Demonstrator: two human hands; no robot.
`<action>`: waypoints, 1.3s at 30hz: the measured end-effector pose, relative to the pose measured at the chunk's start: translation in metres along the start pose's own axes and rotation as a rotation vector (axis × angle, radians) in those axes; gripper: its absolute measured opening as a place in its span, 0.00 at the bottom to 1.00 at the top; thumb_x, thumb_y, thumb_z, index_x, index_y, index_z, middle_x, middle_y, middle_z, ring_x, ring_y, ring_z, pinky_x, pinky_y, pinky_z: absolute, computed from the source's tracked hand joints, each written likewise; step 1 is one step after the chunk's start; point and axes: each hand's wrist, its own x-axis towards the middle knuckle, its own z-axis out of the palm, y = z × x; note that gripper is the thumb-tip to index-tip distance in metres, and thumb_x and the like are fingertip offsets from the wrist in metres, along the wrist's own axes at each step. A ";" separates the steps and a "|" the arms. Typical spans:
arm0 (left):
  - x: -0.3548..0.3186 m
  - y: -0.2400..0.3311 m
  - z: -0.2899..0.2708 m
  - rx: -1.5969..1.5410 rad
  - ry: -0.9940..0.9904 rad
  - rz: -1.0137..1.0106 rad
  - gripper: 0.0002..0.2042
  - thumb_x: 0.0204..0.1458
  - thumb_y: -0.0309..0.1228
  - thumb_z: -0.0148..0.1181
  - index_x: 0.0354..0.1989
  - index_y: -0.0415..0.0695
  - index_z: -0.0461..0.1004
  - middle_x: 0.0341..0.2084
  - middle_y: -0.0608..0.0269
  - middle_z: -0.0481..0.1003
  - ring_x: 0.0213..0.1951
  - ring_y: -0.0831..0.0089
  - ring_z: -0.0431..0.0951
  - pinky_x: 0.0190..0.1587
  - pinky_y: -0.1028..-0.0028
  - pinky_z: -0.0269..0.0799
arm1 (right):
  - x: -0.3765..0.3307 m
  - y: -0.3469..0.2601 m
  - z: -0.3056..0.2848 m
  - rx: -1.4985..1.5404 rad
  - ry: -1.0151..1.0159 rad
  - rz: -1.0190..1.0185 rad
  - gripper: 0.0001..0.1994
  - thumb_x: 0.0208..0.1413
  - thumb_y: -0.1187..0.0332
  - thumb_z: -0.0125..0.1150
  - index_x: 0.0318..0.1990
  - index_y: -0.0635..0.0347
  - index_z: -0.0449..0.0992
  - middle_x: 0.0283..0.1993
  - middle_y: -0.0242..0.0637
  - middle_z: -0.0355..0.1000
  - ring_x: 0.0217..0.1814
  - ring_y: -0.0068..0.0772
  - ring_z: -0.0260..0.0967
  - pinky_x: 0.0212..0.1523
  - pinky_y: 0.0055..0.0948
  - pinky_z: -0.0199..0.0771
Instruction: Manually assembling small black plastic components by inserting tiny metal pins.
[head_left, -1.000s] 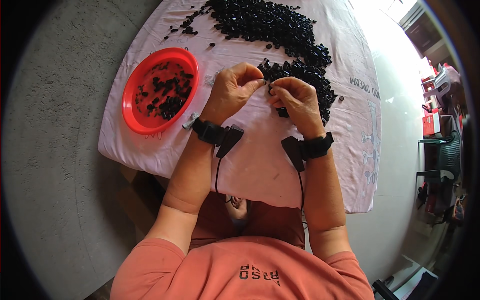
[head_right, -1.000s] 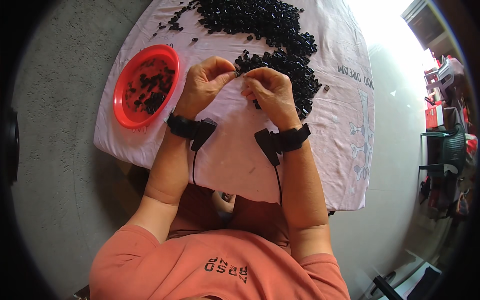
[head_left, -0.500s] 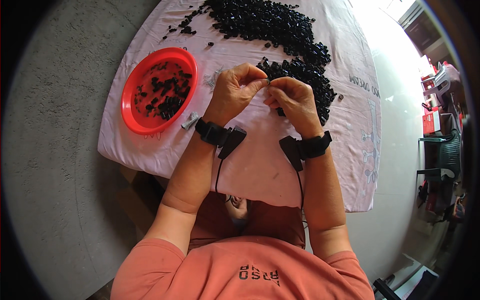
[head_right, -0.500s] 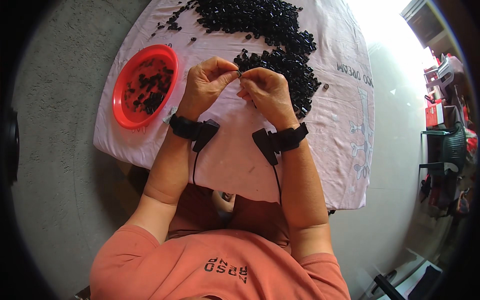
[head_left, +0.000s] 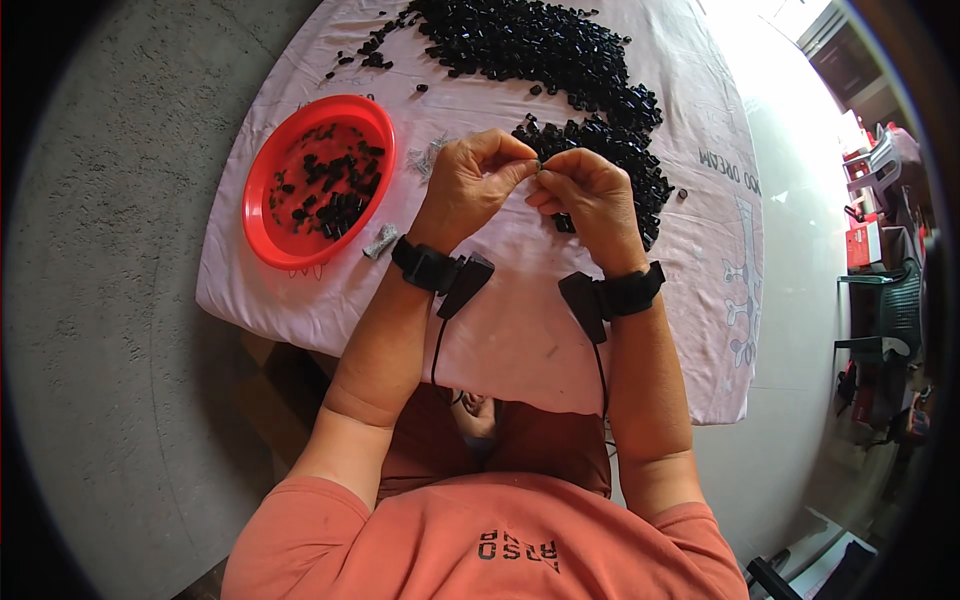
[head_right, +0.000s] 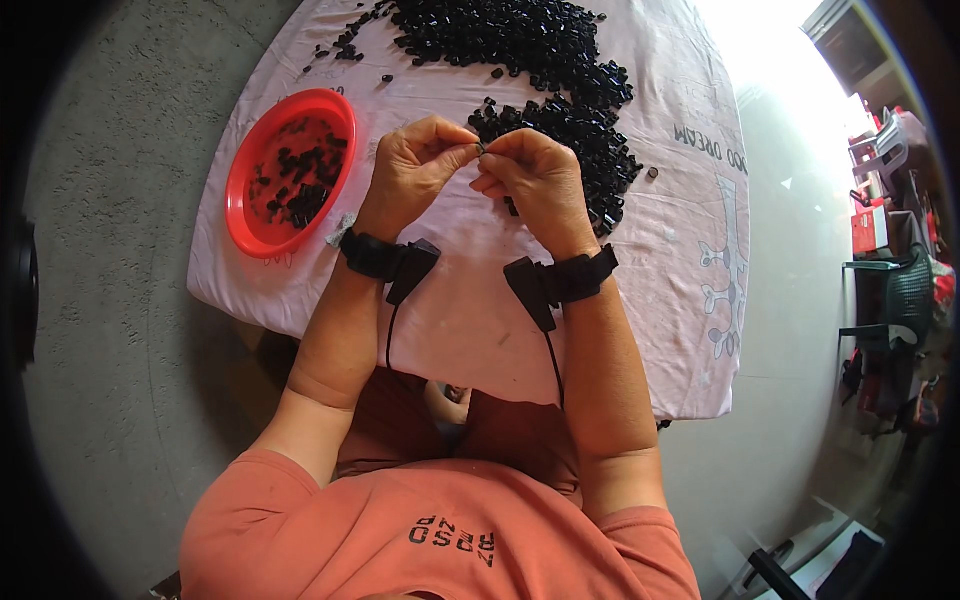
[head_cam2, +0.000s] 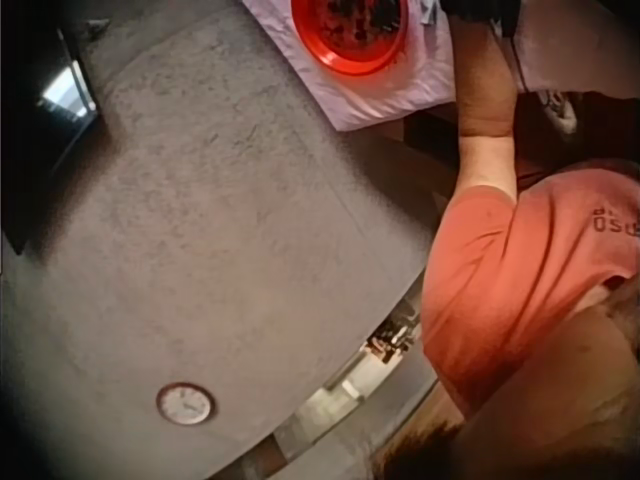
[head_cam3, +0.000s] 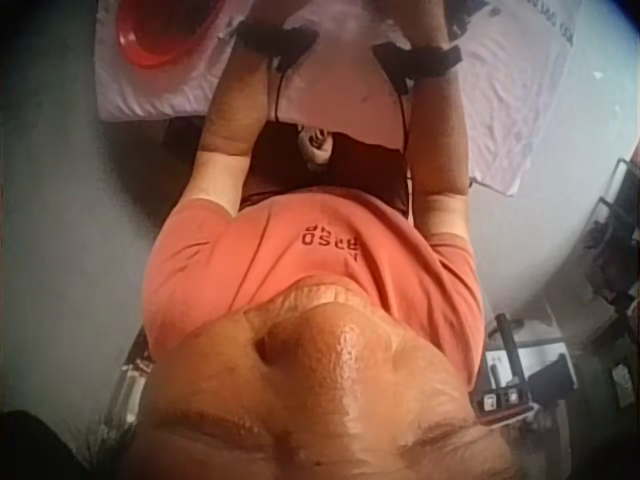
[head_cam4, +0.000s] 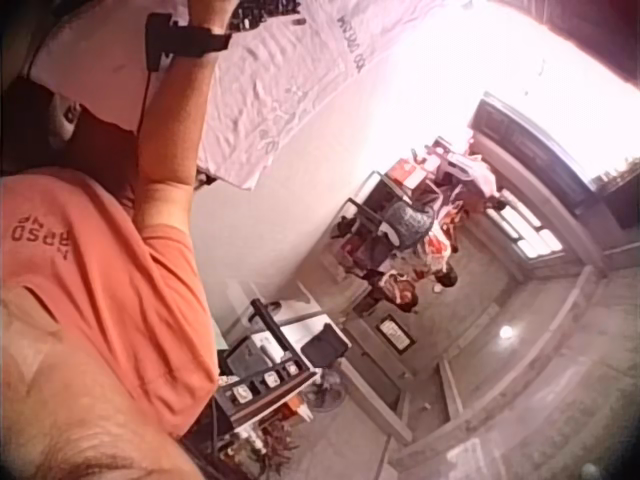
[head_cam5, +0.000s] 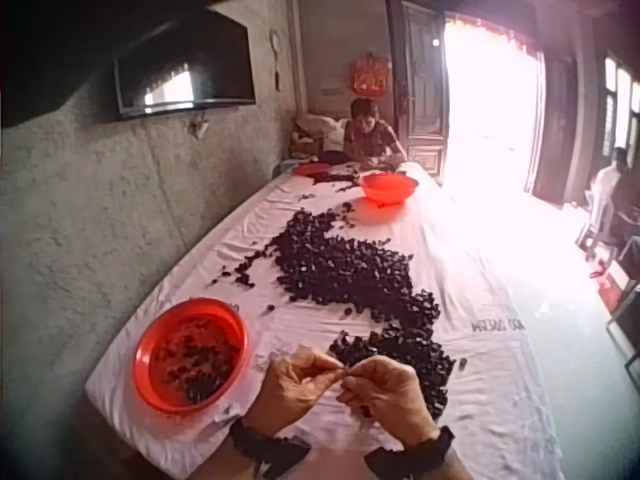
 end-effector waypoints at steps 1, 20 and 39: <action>0.000 -0.001 0.000 0.005 -0.005 0.005 0.02 0.54 0.23 0.66 0.35 0.39 0.80 0.28 0.67 0.80 0.31 0.84 0.76 0.34 0.80 0.74 | 0.000 0.000 0.000 0.002 0.004 -0.001 0.03 0.60 0.78 0.61 0.40 0.68 0.77 0.33 0.36 0.78 0.35 0.24 0.80 0.34 0.21 0.81; 0.000 0.006 -0.002 0.007 0.011 -0.012 0.02 0.54 0.23 0.66 0.35 0.39 0.80 0.27 0.66 0.81 0.31 0.83 0.78 0.34 0.79 0.74 | 0.000 0.000 -0.001 0.035 -0.026 -0.021 0.09 0.60 0.81 0.59 0.46 0.67 0.71 0.38 0.40 0.78 0.37 0.27 0.80 0.37 0.23 0.81; 0.000 0.010 -0.005 0.187 -0.153 0.107 0.12 0.48 0.23 0.71 0.40 0.41 0.77 0.31 0.65 0.78 0.36 0.77 0.77 0.43 0.75 0.74 | -0.002 -0.004 -0.003 -0.057 0.030 -0.018 0.11 0.56 0.78 0.64 0.46 0.65 0.74 0.36 0.38 0.81 0.36 0.22 0.79 0.33 0.19 0.79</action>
